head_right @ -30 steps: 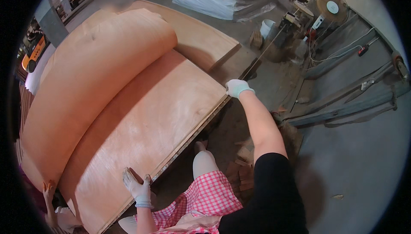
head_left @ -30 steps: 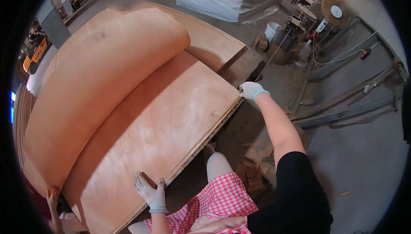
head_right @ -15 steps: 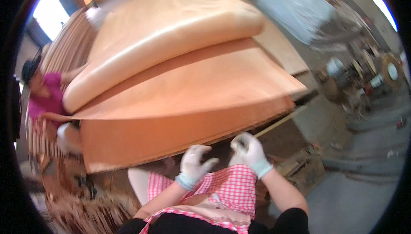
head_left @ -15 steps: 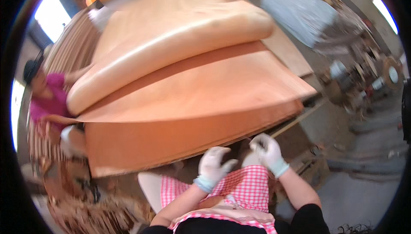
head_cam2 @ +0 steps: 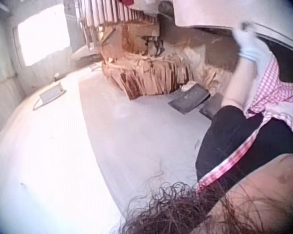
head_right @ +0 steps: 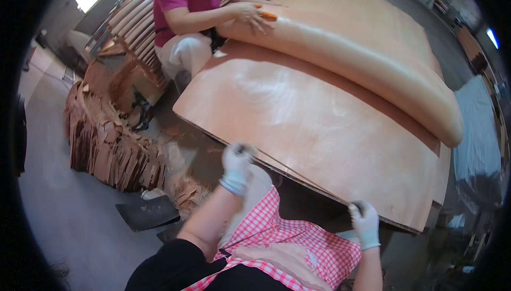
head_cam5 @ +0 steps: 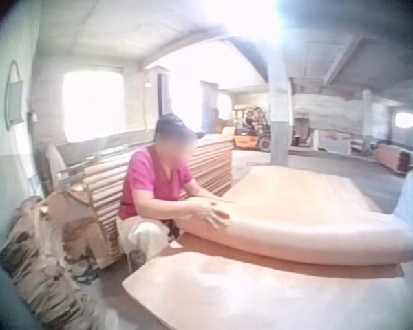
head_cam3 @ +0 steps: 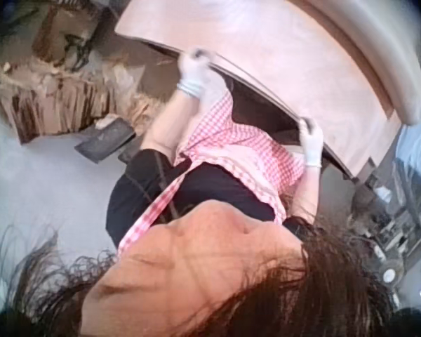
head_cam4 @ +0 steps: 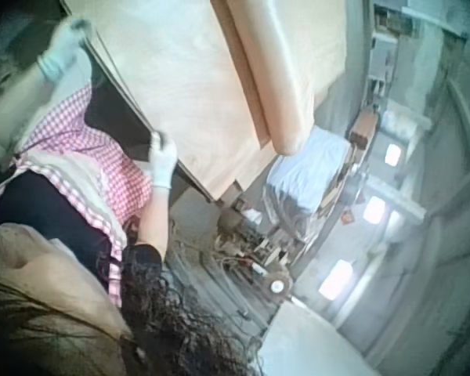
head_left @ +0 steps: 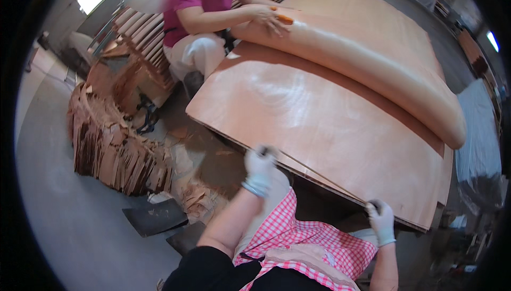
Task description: The person uses a long straight blade to cut thin wood veneer sheets on a workbench. They repeatedly pull the blade along the edge of the veneer to slice it, while a coworker assists by holding and rolling the material.
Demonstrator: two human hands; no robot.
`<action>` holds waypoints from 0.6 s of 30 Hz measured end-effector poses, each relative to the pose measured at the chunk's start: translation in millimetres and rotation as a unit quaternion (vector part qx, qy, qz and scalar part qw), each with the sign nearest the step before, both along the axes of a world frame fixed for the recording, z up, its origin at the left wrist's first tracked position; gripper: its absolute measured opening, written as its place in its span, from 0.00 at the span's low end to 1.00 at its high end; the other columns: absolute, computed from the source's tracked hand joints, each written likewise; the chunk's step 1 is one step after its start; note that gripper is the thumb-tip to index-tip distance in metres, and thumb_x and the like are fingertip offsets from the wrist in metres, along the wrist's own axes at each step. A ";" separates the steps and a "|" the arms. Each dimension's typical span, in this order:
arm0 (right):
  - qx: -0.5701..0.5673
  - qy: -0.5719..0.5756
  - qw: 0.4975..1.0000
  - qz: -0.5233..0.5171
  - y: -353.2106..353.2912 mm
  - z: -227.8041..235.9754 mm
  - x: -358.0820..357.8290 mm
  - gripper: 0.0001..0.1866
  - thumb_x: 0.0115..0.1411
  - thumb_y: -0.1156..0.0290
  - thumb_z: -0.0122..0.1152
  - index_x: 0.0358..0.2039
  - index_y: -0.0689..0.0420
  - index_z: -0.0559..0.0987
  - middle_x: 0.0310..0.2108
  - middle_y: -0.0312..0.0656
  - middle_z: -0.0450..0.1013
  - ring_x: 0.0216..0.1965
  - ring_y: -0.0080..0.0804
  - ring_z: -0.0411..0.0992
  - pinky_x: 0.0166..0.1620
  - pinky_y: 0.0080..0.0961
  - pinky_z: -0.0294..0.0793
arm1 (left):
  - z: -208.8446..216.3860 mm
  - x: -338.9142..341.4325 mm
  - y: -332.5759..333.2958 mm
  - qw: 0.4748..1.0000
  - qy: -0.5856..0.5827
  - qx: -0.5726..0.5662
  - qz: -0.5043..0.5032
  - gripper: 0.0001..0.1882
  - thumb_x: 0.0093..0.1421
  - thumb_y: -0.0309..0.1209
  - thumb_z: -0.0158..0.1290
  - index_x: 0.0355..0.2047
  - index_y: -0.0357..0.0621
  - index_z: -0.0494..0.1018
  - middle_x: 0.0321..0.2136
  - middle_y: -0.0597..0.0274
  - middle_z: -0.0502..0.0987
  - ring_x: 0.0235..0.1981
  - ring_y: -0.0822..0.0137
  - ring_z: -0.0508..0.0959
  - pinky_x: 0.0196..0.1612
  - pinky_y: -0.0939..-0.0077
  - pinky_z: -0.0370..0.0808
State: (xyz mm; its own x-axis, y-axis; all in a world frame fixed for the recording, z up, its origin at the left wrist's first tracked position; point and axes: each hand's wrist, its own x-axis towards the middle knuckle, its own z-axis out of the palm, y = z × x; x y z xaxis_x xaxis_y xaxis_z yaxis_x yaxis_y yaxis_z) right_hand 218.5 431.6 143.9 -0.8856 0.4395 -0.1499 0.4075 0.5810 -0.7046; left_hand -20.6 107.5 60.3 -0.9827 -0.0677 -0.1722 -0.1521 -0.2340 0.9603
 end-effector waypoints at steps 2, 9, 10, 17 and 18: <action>-0.025 -0.079 0.997 0.002 45.3 -14.5 12.2 0.11 0.62 0.68 0.61 0.35 0.65 0.83 0.29 0.48 0.80 0.33 0.34 0.78 0.42 0.32 0.76 | -27.2 -71.0 -89.1 0.983 0.050 -0.138 0.110 0.06 0.54 0.16 0.60 0.28 0.41 0.79 0.25 0.70 0.78 0.30 0.77 0.74 0.36 0.77 0.75; 0.106 -0.151 0.983 -0.022 123.4 -36.0 51.7 0.13 0.59 0.67 0.63 0.33 0.67 0.82 0.26 0.50 0.78 0.30 0.35 0.76 0.38 0.33 0.74 | -47.3 -209.8 -277.7 0.882 0.048 -0.421 0.207 0.09 0.55 0.27 0.67 0.33 0.35 0.81 0.26 0.63 0.81 0.28 0.74 0.74 0.35 0.71 0.75; 0.133 -0.169 0.976 -0.028 122.0 -28.8 50.0 0.14 0.59 0.66 0.63 0.32 0.67 0.82 0.25 0.50 0.77 0.29 0.34 0.75 0.38 0.33 0.74 | -49.8 -218.6 -267.7 0.889 0.005 -0.417 0.188 0.10 0.55 0.29 0.67 0.33 0.34 0.81 0.26 0.62 0.81 0.27 0.73 0.75 0.35 0.72 0.75; 0.131 -0.198 0.971 -0.004 107.5 -35.9 34.2 0.17 0.59 0.61 0.63 0.35 0.66 0.83 0.31 0.57 0.80 0.36 0.49 0.80 0.43 0.40 0.76 | -63.5 -231.3 -276.3 0.847 -0.042 -0.508 0.150 0.14 0.56 0.30 0.65 0.41 0.36 0.82 0.33 0.56 0.85 0.33 0.67 0.81 0.42 0.69 0.78; 0.164 -0.188 0.969 0.006 109.9 -38.3 40.4 0.18 0.60 0.61 0.63 0.35 0.66 0.84 0.33 0.57 0.80 0.38 0.51 0.80 0.44 0.41 0.77 | -64.9 -232.4 -271.6 0.844 -0.030 -0.519 0.131 0.13 0.57 0.29 0.64 0.42 0.37 0.82 0.34 0.57 0.85 0.34 0.67 0.81 0.42 0.69 0.78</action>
